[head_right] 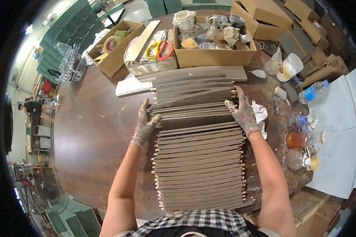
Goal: Using a sanding block to smooth the surface of a connected series of wooden slats.
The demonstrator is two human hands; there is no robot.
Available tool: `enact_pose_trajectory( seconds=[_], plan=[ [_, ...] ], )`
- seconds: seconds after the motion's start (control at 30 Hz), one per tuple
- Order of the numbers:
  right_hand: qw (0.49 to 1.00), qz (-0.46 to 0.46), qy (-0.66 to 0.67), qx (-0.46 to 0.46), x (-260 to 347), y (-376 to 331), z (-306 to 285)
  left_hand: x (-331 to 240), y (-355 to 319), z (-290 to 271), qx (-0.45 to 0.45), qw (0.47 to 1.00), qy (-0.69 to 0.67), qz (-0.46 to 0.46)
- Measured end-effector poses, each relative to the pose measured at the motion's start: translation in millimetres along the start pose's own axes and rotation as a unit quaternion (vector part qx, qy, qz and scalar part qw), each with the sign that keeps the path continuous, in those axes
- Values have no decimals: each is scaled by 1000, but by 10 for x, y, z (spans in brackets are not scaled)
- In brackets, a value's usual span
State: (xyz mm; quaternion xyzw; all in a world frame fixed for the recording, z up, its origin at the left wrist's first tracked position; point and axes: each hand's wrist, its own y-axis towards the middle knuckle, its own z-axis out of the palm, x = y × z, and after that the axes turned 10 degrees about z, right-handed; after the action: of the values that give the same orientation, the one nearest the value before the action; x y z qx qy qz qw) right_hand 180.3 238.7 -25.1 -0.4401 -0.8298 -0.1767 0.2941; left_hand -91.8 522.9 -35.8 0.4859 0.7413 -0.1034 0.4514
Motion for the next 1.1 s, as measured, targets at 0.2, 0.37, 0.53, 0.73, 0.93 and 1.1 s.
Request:
enact_pose_trajectory(
  seconds=[0.2, 0.37, 0.53, 0.73, 0.93, 1.1],
  plan=[
    [994, -53, -75, -51, 76, -100, -162, -43, -41, 74, -63, 962, -236, -121],
    [992, -115, -58, 6, 184, -197, -163, -192, -70, 9, 25, 997, -64, -41],
    [998, -60, -33, -14, 174, -108, -45, -219, 111, 85, 27, 986, 88, -142],
    [997, 3, 73, -1, -83, -137, -78, -270, -33, 14, -10, 998, 29, -51],
    [996, 10, -83, 19, -211, -297, 104, -258, -71, 119, 49, 988, 79, -125],
    [998, 40, 18, 42, -235, -163, 96, -131, 12, 43, 32, 988, 104, -108]
  ],
)
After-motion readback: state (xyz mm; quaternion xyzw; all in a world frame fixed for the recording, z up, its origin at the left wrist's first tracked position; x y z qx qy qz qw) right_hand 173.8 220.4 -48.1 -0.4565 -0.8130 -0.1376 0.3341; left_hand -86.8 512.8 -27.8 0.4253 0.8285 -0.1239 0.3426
